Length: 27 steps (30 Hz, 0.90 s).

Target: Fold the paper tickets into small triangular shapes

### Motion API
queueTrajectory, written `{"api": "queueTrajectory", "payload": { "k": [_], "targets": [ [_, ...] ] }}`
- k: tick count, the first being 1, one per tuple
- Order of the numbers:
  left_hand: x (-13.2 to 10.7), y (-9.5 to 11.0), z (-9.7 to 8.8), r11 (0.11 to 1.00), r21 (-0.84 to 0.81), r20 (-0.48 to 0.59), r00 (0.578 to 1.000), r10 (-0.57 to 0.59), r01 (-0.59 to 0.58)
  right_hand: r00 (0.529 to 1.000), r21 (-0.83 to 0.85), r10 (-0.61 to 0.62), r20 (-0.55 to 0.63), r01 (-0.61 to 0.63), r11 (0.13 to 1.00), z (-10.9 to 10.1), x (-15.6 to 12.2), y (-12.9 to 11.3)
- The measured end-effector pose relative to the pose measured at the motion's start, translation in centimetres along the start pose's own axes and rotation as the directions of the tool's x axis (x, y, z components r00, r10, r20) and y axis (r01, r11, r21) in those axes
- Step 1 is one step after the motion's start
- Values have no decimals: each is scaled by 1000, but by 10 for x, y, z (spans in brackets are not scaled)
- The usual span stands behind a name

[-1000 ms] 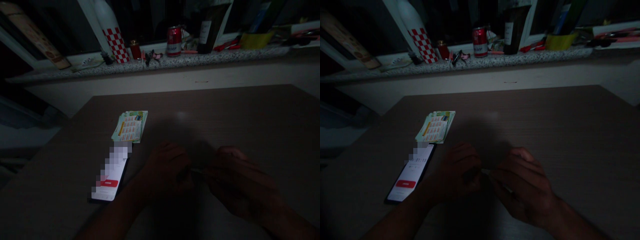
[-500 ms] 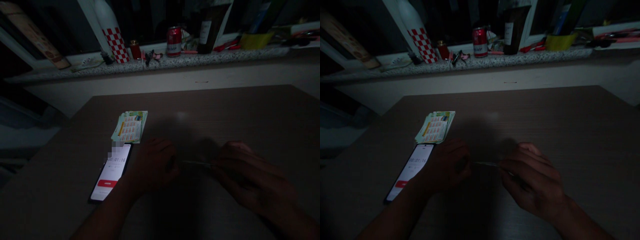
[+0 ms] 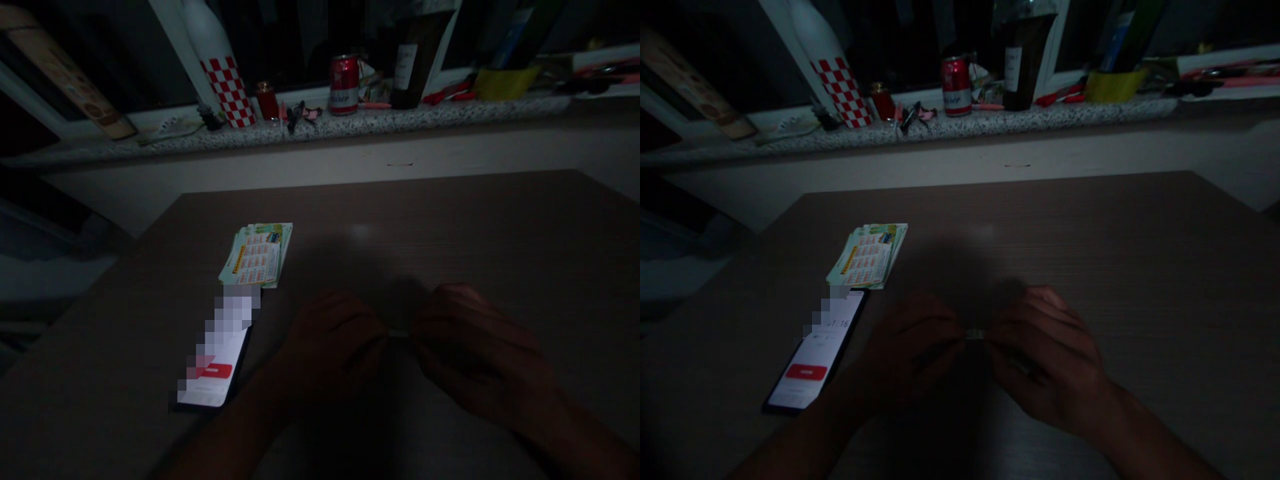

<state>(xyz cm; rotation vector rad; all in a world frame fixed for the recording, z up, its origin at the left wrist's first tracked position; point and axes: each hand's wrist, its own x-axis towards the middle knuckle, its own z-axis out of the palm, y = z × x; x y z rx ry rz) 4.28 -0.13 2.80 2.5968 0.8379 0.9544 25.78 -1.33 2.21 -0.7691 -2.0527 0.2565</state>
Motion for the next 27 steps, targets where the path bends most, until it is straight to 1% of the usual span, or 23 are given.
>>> {"api": "queueTrajectory", "payload": {
  "k": [3,6,10,13,16,21,25,27],
  "targets": [
    [0,3,2,1000,-19,3,1000,11,-11,1000,-7,-16,-1,16,1000,1,2,-1],
    [1,6,5,999,-22,-35,999,27,-28,999,-28,-31,-13,31,999,3,3,-3],
    [3,9,8,999,-9,-64,997,49,-49,997,-49,-51,-63,48,998,6,1,-3],
    [5,11,9,997,17,-68,994,82,-81,997,-64,-57,-53,54,996,7,-1,-3],
    [3,12,10,993,48,-39,993,108,-106,998,-76,-45,-45,42,996,7,-2,-4],
    [0,13,9,980,72,16,982,186,-187,998,-49,-37,-51,35,998,7,-1,-5],
    [0,18,5,974,114,16,980,197,-197,998,-42,-5,-61,3,999,7,-3,-2],
    [0,20,4,975,108,19,980,196,-197,998,-50,15,-56,-18,999,6,-4,1]
  ]
}}
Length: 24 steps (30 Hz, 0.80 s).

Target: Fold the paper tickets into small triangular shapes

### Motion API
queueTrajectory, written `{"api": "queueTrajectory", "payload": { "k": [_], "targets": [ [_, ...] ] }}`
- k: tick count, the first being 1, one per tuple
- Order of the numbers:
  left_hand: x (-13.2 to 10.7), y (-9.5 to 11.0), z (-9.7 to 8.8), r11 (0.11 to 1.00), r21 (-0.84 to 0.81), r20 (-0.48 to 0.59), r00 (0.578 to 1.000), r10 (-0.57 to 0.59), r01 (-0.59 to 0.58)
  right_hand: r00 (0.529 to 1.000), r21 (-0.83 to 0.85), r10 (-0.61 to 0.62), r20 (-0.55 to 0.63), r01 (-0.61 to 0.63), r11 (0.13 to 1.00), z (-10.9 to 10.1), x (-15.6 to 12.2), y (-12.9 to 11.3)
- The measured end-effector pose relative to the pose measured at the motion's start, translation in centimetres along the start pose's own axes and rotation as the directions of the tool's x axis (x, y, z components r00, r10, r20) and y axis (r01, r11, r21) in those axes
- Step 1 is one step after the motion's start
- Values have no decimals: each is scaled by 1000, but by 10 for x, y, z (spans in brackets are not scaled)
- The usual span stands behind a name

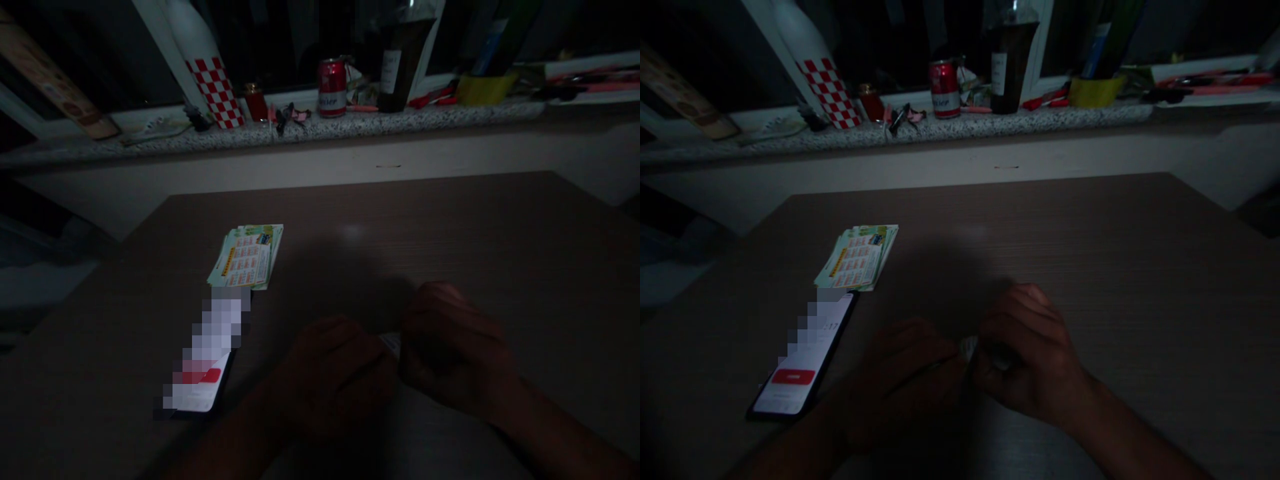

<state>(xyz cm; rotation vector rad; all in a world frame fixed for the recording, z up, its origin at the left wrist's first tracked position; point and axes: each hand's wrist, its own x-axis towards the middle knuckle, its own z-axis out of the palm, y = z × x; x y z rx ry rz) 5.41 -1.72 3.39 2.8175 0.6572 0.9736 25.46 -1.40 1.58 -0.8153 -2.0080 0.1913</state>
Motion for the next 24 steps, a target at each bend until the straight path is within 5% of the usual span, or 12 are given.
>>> {"api": "queueTrajectory", "payload": {
  "k": [10,24],
  "targets": [
    [0,2,-6,1000,-28,67,998,8,-6,996,-54,76,37,-74,996,-5,0,12],
    [-6,-10,-10,999,37,-119,992,32,-28,978,-115,204,33,-199,973,-14,-1,28]
  ]
}}
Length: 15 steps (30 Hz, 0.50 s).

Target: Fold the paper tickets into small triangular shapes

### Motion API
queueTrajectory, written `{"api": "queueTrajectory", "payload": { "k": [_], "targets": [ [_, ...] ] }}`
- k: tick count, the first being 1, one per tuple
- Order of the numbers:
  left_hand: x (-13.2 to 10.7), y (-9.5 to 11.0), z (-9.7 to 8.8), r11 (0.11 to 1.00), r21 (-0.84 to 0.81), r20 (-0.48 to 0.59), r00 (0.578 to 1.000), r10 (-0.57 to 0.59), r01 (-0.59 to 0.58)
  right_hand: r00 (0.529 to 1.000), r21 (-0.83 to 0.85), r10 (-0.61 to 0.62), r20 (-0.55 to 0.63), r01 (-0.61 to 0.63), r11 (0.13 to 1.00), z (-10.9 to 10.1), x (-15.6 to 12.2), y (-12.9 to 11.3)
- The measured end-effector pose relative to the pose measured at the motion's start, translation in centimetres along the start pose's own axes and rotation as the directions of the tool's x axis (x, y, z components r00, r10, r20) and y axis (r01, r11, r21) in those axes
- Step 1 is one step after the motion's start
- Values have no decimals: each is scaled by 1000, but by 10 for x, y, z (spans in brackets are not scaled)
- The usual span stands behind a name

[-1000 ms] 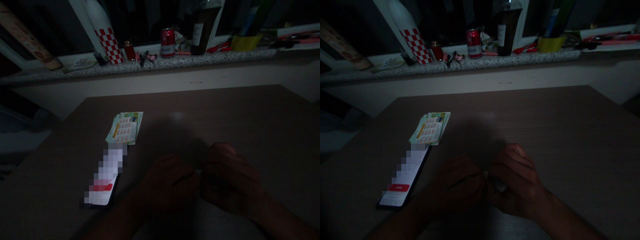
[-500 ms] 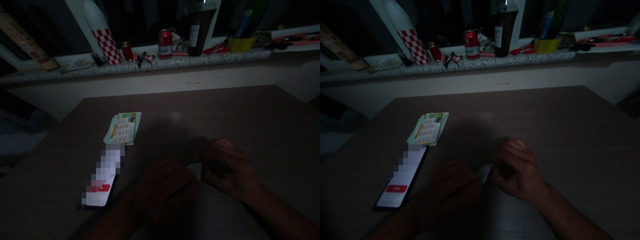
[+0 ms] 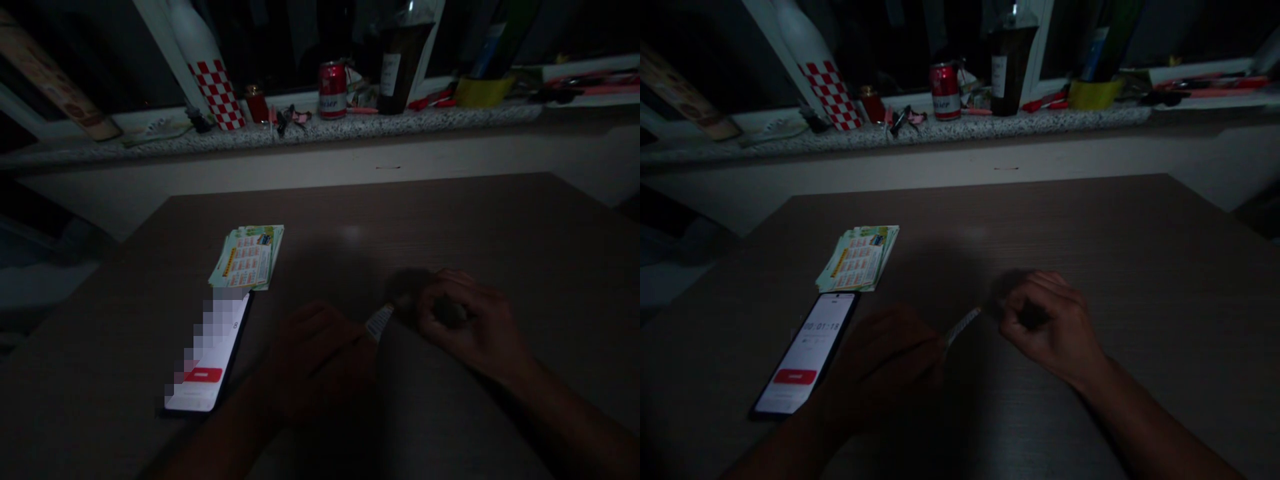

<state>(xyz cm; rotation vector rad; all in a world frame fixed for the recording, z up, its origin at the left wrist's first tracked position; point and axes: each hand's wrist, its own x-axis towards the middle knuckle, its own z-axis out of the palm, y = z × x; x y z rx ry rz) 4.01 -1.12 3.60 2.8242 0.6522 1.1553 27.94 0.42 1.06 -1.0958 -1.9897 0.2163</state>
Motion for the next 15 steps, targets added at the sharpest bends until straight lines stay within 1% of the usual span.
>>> {"api": "queueTrajectory", "payload": {
  "k": [4,8,10,12,15],
  "targets": [
    [4,0,1,996,85,-40,999,-28,31,999,59,-28,29,27,998,3,-1,-9],
    [6,4,8,989,118,-43,996,-81,86,996,225,-52,77,33,974,10,-5,-26],
    [6,5,12,986,127,-49,993,-105,110,994,280,-58,96,28,960,12,-6,-33],
    [5,7,15,982,140,-70,991,-117,126,996,317,-46,78,19,948,13,-6,-36],
    [4,8,18,978,120,-70,984,-162,169,999,335,-27,44,11,942,14,-6,-36]
  ]
}}
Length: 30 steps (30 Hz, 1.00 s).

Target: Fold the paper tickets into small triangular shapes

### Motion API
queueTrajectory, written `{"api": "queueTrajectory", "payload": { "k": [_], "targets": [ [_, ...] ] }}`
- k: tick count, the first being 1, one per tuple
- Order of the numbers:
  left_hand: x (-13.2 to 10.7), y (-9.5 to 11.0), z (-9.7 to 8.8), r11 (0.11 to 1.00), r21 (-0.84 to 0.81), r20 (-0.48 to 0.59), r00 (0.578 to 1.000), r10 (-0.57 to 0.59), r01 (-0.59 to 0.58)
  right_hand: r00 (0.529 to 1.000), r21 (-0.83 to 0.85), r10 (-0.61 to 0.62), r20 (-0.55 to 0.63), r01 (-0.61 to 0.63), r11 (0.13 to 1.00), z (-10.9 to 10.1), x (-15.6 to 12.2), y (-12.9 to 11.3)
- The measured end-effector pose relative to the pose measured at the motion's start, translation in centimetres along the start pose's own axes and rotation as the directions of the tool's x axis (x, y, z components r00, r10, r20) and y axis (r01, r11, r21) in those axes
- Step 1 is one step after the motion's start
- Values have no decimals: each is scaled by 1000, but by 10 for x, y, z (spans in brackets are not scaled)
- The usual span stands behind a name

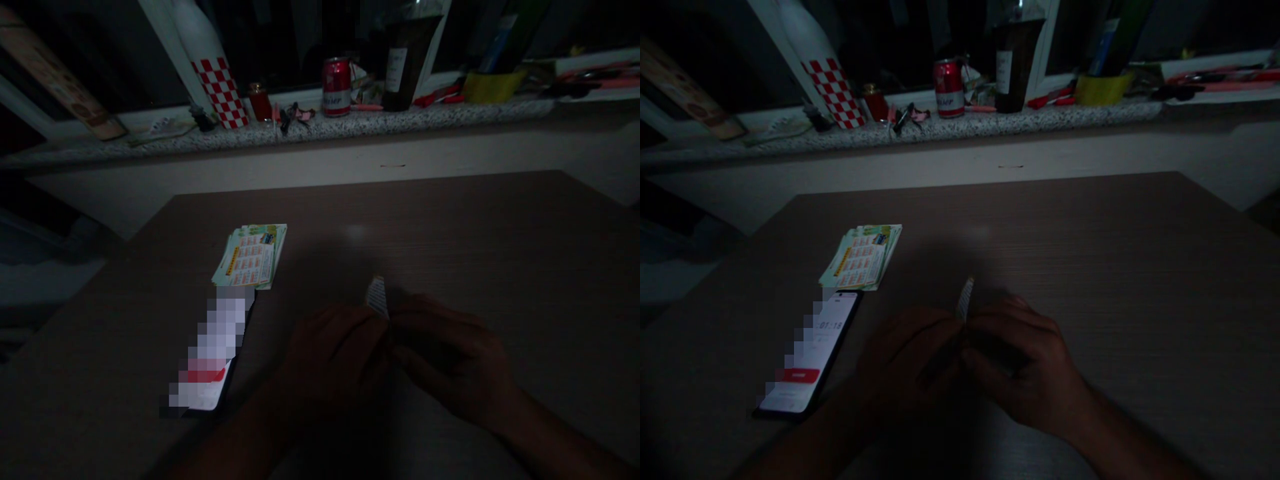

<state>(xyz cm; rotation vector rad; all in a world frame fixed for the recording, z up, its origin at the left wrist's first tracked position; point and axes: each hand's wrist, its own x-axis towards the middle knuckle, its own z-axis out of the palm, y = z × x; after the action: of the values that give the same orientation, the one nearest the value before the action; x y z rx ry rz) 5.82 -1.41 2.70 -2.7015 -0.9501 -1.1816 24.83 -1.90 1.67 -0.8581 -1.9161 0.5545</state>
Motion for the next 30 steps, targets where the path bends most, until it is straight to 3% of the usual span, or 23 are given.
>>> {"api": "queueTrajectory", "payload": {
  "k": [14,22,30],
  "targets": [
    [-2,6,5,992,-77,28,995,-93,95,996,-106,-49,-81,40,994,-1,0,9],
    [5,-2,-3,996,65,-27,998,-61,63,975,-285,-223,8,216,934,-5,-3,17],
    [6,-3,0,999,39,83,996,-14,11,953,-440,-233,193,296,848,-5,-5,11]
  ]
}}
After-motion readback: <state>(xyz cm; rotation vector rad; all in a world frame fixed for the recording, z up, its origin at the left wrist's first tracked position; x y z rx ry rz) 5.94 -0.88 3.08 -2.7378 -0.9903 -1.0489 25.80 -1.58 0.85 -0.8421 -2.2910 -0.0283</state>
